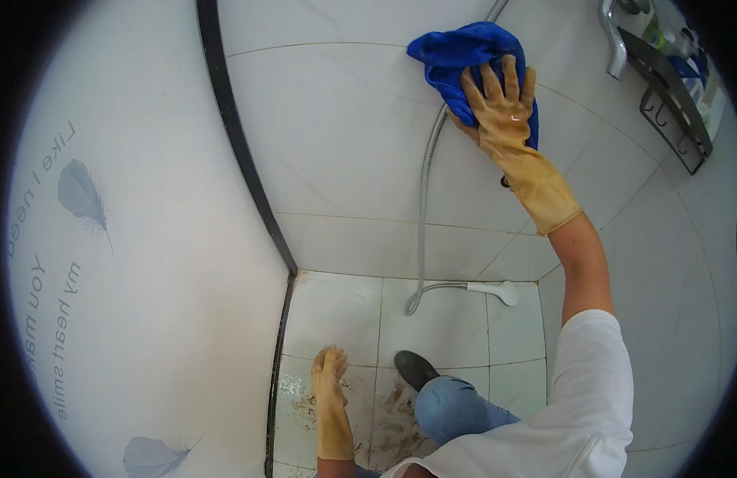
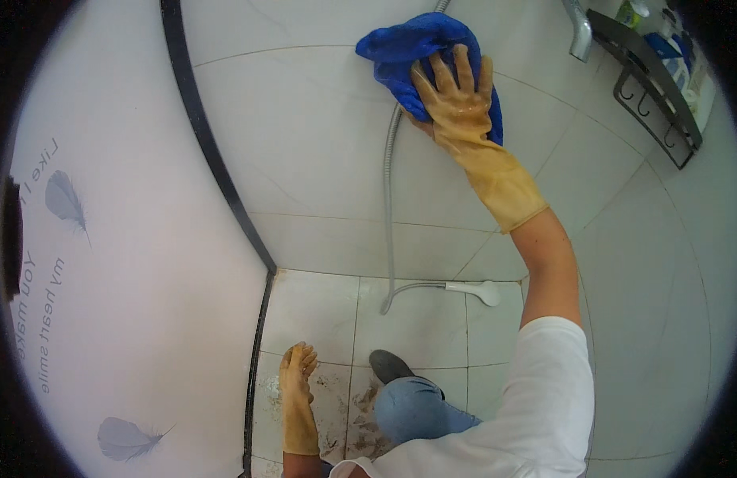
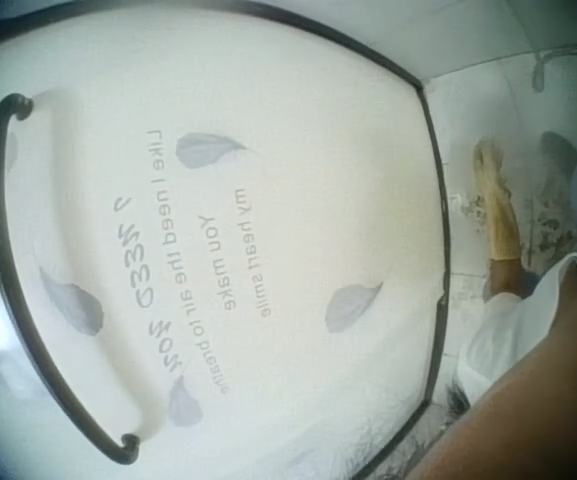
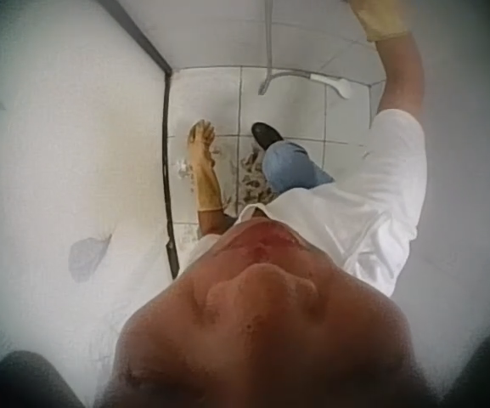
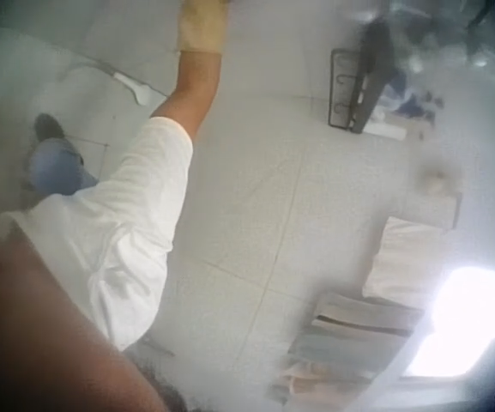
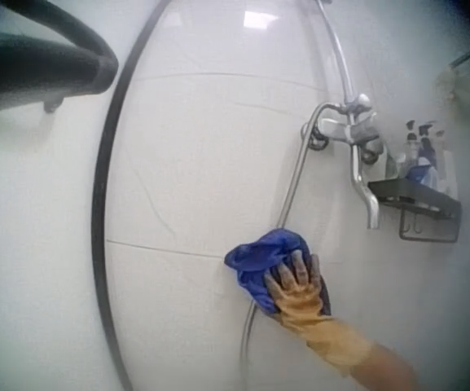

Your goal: Cleaning the walls and fixtures of a bathroom/shower area using a cloth.

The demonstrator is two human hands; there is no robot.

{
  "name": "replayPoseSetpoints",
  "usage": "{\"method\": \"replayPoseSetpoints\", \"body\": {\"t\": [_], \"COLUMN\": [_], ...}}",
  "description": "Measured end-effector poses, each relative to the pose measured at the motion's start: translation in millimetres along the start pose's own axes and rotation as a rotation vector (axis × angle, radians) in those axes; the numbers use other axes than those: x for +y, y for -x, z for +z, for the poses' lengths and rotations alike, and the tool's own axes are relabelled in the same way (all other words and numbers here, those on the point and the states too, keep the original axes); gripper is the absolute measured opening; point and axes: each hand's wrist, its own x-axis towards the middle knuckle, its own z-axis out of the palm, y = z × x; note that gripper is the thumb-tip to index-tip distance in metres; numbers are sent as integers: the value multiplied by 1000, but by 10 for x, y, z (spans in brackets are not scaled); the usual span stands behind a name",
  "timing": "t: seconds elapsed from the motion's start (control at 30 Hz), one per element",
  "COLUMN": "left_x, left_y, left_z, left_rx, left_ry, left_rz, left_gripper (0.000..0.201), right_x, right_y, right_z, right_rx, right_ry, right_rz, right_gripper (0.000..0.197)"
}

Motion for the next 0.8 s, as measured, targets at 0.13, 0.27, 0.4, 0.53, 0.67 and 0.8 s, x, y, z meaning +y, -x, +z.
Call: {"method": "replayPoseSetpoints", "body": {"t": [0.13,0.27,0.4,0.53,0.67,0.8], "left_x": [-97,-242,-280,-266,-190,-46], "left_y": [-128,-259,-320,-288,-232,-98], "left_z": [-42,-13,-8,-54,-169,-204], "left_rx": [36,48,-2,35,63,96], "left_ry": [-23,-27,38,26,79,131], "left_rz": [-18,-68,-83,-102,-97,-81], "left_gripper": [55,51,50,47,47,47], "right_x": [-77,-210,-408,-443,-325,-169], "right_y": [194,469,927,1400,1056,866], "right_z": [216,337,342,626,173,-251], "right_rx": [114,206,62,152,-46,-142], "right_ry": [-38,-77,-102,-196,-285,-261], "right_rz": [-36,-22,-39,-326,-518,-428], "right_gripper": [70,55,36,30,30,36]}}
